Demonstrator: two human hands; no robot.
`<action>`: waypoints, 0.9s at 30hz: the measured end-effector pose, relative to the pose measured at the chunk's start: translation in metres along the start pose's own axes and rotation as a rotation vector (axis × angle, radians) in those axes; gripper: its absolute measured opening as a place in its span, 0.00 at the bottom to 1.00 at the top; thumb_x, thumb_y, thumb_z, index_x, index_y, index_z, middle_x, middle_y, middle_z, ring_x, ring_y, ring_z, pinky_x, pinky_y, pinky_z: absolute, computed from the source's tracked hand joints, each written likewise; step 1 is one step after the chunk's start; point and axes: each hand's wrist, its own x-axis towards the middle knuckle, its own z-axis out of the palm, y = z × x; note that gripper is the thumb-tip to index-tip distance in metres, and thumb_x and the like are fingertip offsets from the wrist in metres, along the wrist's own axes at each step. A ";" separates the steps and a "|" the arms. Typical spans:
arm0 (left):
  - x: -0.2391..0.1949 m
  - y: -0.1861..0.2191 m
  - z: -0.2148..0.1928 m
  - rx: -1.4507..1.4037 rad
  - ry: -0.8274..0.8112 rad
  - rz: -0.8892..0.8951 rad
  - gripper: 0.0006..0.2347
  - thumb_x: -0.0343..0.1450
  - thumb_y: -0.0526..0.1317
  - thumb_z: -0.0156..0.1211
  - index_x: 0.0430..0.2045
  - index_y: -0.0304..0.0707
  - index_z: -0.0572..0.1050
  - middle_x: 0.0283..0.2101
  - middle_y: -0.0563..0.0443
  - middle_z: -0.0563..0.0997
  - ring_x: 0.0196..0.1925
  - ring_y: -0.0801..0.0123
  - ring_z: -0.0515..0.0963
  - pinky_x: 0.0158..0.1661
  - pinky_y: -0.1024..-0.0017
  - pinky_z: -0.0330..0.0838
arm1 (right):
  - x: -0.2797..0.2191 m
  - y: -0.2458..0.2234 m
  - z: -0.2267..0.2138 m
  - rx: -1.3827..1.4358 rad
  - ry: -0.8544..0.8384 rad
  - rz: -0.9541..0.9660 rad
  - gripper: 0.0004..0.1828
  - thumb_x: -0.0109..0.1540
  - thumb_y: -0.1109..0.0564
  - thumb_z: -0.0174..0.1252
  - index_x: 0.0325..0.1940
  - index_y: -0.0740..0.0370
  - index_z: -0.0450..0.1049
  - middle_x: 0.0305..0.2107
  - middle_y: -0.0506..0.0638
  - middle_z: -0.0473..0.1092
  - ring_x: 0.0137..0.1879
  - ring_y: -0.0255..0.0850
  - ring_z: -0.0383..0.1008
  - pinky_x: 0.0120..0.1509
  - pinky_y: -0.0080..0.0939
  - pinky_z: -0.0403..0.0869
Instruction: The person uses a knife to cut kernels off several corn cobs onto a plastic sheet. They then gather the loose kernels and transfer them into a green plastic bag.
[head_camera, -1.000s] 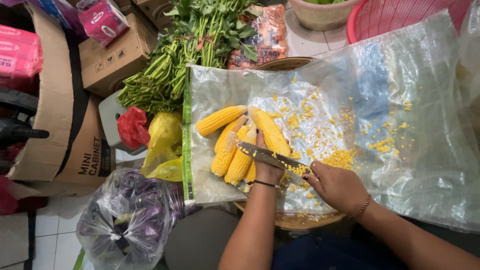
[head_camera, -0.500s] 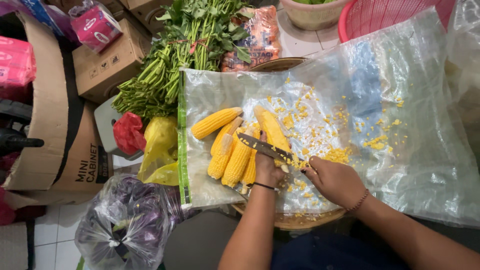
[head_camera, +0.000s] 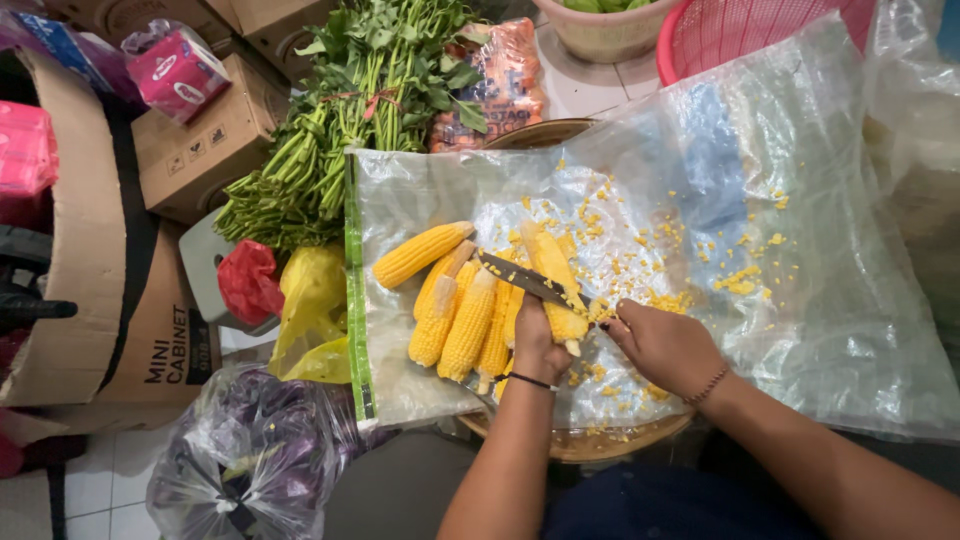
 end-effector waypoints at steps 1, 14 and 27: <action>-0.002 -0.003 0.003 0.016 0.007 -0.003 0.19 0.79 0.54 0.42 0.49 0.38 0.73 0.40 0.45 0.81 0.40 0.59 0.82 0.41 0.60 0.80 | 0.002 0.001 0.000 0.001 0.019 -0.011 0.16 0.65 0.42 0.51 0.37 0.55 0.72 0.27 0.57 0.74 0.36 0.59 0.76 0.38 0.59 0.73; -0.023 -0.003 0.018 0.087 -0.174 -0.078 0.20 0.80 0.55 0.42 0.47 0.37 0.73 0.36 0.44 0.83 0.32 0.59 0.84 0.26 0.62 0.79 | 0.009 0.008 -0.007 -0.022 0.044 0.049 0.17 0.65 0.40 0.49 0.36 0.55 0.71 0.27 0.57 0.74 0.36 0.59 0.76 0.38 0.60 0.73; -0.038 -0.001 0.025 0.096 -0.214 -0.251 0.22 0.80 0.57 0.42 0.47 0.35 0.73 0.36 0.45 0.82 0.32 0.61 0.82 0.27 0.64 0.79 | 0.022 0.025 -0.017 0.009 0.087 0.163 0.21 0.68 0.39 0.46 0.38 0.57 0.72 0.28 0.60 0.75 0.37 0.62 0.76 0.40 0.61 0.73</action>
